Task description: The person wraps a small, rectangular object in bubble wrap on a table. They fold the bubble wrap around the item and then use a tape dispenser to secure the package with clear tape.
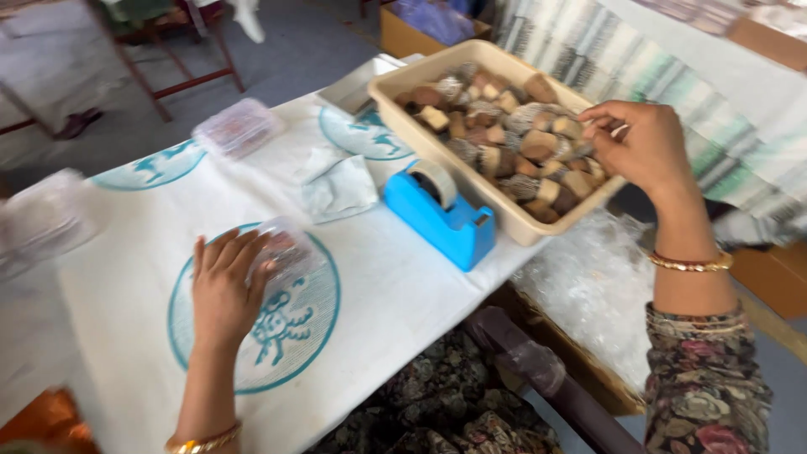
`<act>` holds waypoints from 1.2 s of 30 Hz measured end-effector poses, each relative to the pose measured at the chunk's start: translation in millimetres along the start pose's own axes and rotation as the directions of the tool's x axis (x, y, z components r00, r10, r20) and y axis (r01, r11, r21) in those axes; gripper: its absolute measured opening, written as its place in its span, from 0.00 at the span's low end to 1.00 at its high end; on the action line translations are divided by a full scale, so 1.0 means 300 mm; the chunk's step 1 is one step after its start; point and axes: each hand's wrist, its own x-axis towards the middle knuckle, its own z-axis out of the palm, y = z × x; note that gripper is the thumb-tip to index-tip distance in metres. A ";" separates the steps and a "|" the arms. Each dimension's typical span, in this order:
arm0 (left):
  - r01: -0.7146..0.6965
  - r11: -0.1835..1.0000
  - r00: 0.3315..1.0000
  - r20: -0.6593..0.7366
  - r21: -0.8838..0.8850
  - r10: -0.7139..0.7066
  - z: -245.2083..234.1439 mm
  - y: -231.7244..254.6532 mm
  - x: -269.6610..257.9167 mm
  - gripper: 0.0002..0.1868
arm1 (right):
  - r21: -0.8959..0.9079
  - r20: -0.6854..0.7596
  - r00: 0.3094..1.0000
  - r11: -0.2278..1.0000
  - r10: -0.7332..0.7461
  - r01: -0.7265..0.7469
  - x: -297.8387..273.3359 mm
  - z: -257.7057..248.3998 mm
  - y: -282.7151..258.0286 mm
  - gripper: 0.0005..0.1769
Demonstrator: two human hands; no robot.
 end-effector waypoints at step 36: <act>0.769 0.398 0.606 0.373 -0.500 -0.702 0.095 -0.211 -0.040 0.62 | 0.762 0.428 0.634 0.634 -0.644 0.131 0.128 1.199 -0.752 0.59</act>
